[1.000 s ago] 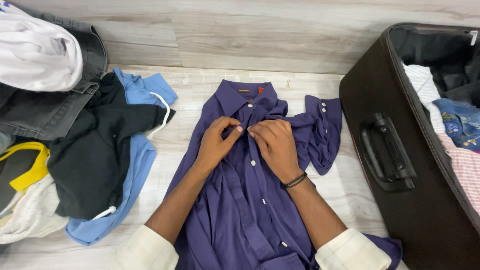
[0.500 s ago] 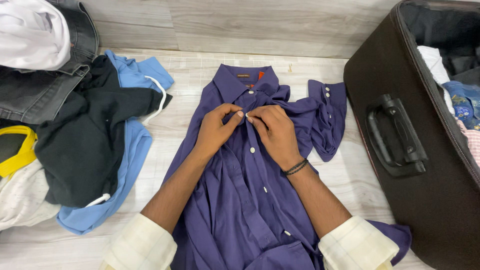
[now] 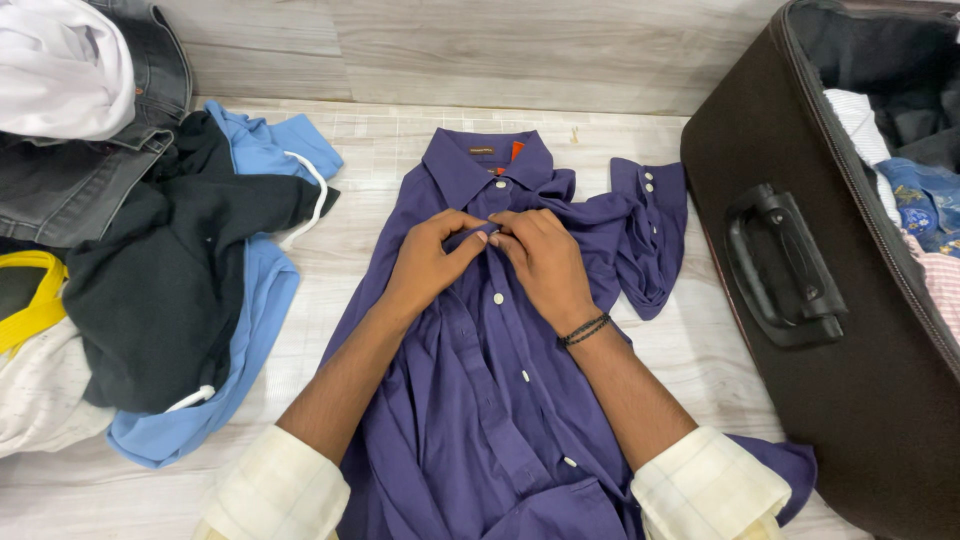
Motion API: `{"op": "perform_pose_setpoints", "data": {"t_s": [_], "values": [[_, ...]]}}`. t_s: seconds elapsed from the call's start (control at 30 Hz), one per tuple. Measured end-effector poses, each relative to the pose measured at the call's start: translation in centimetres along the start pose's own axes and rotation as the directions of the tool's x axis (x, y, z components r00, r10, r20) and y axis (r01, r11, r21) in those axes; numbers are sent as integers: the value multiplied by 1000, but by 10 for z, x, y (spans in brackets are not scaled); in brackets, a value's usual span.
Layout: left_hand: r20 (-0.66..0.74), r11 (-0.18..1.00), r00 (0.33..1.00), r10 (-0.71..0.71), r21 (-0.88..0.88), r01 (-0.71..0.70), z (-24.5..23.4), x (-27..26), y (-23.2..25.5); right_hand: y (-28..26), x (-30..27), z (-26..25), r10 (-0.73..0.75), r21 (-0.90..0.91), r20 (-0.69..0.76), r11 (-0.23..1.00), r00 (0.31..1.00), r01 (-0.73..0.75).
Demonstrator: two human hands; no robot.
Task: The person buttons a purple shirt, folds it neatly, and places it into an open suitcase. The person also handles other folded clothes nearby.
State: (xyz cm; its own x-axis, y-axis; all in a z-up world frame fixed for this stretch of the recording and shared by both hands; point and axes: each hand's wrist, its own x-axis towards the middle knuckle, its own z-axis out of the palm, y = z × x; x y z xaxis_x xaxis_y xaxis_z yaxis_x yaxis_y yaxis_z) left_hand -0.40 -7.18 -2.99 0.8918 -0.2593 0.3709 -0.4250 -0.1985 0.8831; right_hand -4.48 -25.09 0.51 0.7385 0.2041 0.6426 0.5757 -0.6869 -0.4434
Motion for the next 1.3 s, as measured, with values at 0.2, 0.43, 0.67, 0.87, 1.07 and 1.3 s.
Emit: {"op": "perform_pose_setpoints", "data": {"t_s": [0.2,0.43,0.67,0.87,1.07,1.3], "values": [[7,997,998,-67,-34,67,0,-1,8,3,-5,0,71,45,-39,997,997,-69],[-5,993,998,-70,99,70,2,1,7,7,-4,2,163,141,-23,977,986,-158],[17,992,992,-125,27,124,-1,5,-4,1,0,-5,-8,112,-28,994,1000,11],[17,978,980,-196,72,195,-1,3,7,-1,0,-7,-86,-90,-34,993,996,83],[-12,988,991,-131,81,131,0,-1,9,-1,5,-8,-166,-189,44,967,985,171],[0,936,996,90,342,-84,3,-1,12,9,4,-7,-159,-87,91,982,983,167]]}}
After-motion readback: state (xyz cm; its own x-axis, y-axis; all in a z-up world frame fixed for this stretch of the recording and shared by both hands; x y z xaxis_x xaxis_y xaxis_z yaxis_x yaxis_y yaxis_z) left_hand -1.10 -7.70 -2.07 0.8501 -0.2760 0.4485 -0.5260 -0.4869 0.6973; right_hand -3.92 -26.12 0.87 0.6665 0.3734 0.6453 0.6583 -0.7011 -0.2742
